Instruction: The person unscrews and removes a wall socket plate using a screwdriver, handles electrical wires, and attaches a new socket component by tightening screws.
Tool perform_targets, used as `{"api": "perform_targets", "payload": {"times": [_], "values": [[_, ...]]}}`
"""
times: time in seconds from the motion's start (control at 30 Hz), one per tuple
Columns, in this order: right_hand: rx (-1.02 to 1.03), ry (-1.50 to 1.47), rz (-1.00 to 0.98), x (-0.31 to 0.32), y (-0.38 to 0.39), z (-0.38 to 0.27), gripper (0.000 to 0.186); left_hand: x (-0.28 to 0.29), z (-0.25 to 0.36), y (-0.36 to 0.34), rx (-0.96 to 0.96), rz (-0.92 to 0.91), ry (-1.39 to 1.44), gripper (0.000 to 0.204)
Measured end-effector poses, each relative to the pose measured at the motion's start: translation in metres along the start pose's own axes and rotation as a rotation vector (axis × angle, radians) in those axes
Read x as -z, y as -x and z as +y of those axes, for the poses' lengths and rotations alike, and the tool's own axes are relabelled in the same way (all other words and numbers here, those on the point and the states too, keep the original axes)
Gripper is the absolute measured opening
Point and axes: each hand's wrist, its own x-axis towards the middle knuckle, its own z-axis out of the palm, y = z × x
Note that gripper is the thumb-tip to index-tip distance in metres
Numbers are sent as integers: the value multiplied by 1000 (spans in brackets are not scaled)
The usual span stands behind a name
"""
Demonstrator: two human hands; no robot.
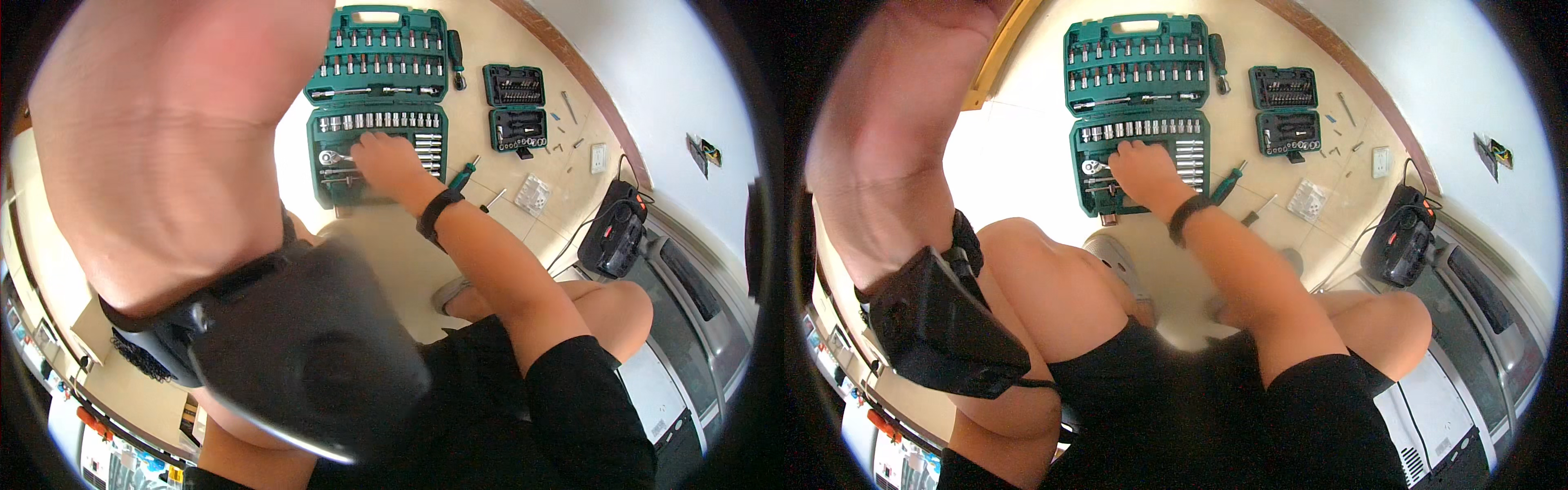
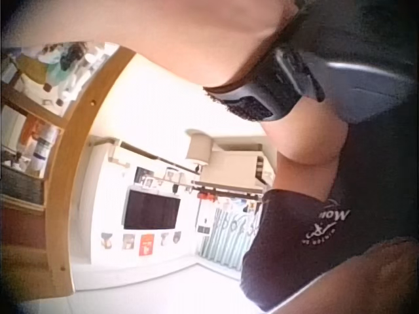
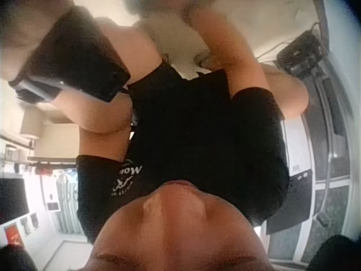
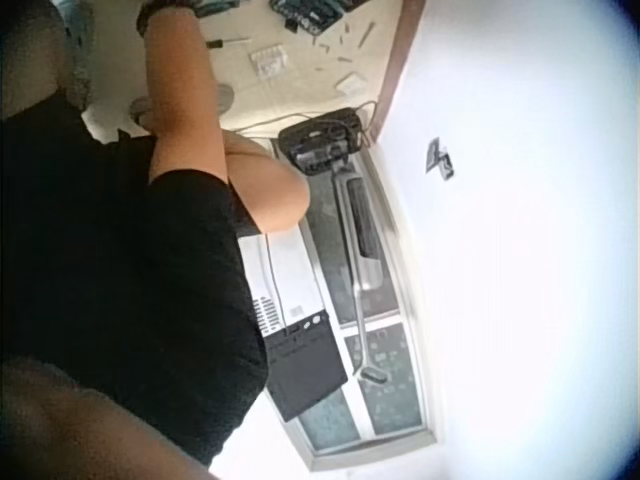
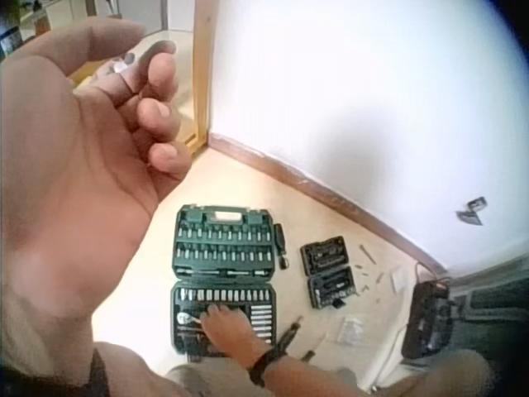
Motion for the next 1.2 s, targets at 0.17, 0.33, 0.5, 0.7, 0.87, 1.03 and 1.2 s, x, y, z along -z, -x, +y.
{"api": "perform_targets", "payload": {"times": [0.17,0.33,0.5,0.7,0.87,1.03,1.2], "values": [[-53,-120,63,-9,0,0,8,-2,5,-3,14,-12,-4,34],[-116,-183,100,-21,15,18,9,0,-10,-17,42,-50,40,34],[-168,-261,189,-17,10,1,10,-8,3,-21,47,-80,41,34],[-57,-209,165,-9,4,-40,15,-14,18,-47,49,-157,76,34],[-189,-201,484,-21,35,-42,23,-27,25,-71,87,-276,130,34],[-858,-458,627,-10,93,-12,31,-25,44,-86,113,-357,141,34],[-1645,-214,527,-37,179,31,39,-27,52,-108,131,-453,189,34]]}}
